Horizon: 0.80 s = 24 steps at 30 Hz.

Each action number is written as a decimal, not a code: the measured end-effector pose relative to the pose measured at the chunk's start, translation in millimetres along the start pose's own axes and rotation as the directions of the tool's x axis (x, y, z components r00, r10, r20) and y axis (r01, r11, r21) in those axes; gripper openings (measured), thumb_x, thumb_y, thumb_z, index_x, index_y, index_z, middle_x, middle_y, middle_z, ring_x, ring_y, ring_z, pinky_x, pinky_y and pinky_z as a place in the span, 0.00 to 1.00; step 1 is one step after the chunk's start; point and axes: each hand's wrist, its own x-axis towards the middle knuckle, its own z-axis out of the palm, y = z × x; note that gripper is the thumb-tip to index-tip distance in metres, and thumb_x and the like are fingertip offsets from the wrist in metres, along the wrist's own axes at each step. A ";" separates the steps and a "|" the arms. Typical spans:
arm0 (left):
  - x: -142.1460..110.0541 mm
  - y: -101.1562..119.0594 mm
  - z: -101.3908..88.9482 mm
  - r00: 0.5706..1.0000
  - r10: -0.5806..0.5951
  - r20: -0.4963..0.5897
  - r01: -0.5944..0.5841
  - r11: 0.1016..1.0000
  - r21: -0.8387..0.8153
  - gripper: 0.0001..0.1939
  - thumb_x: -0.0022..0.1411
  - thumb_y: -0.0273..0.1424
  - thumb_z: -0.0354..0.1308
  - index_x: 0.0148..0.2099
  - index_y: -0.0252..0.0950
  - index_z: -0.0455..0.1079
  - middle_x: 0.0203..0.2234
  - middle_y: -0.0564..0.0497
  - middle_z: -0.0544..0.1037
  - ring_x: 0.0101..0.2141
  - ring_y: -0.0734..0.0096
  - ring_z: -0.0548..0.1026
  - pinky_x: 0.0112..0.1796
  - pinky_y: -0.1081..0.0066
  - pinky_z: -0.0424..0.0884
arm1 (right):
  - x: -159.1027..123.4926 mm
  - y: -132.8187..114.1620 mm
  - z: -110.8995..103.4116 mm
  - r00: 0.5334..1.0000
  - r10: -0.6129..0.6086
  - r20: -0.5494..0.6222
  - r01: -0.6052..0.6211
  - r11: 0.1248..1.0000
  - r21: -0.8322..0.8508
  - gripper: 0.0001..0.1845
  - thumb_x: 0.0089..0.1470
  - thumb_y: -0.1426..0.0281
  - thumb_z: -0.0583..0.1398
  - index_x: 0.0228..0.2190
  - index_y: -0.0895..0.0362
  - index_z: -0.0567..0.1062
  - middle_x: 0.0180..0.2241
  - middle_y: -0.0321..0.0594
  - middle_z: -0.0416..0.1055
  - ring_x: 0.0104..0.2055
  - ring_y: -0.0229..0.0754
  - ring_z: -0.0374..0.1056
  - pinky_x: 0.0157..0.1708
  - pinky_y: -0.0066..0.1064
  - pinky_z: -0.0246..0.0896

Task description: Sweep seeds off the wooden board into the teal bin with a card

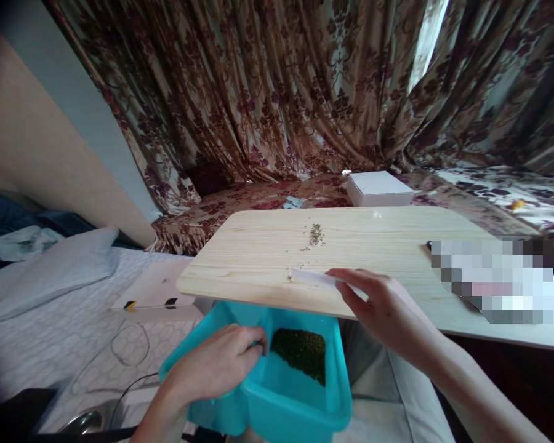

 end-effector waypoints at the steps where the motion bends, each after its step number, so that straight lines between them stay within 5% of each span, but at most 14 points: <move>1: 0.0 0.8 0.2 1.000 0.006 0.002 -0.006 1.000 0.000 0.18 0.61 0.30 0.42 0.41 0.38 0.75 0.39 0.46 0.80 0.44 0.58 0.75 0.45 0.65 0.66 | 6.7 -0.9 3.3 1.000 -0.005 0.000 0.005 1.000 -0.020 0.16 0.60 0.66 0.54 0.41 0.53 0.80 0.38 0.41 0.82 0.37 0.46 0.78 0.35 0.34 0.74; 24: -0.6 0.2 0.9 1.000 -0.001 0.002 0.001 1.000 0.004 0.18 0.61 0.30 0.42 0.40 0.38 0.74 0.39 0.46 0.80 0.44 0.57 0.75 0.44 0.64 0.65 | 27.8 -5.6 15.9 0.998 -0.055 0.035 0.058 0.995 -0.079 0.17 0.60 0.69 0.52 0.41 0.56 0.80 0.38 0.42 0.82 0.37 0.45 0.79 0.35 0.32 0.73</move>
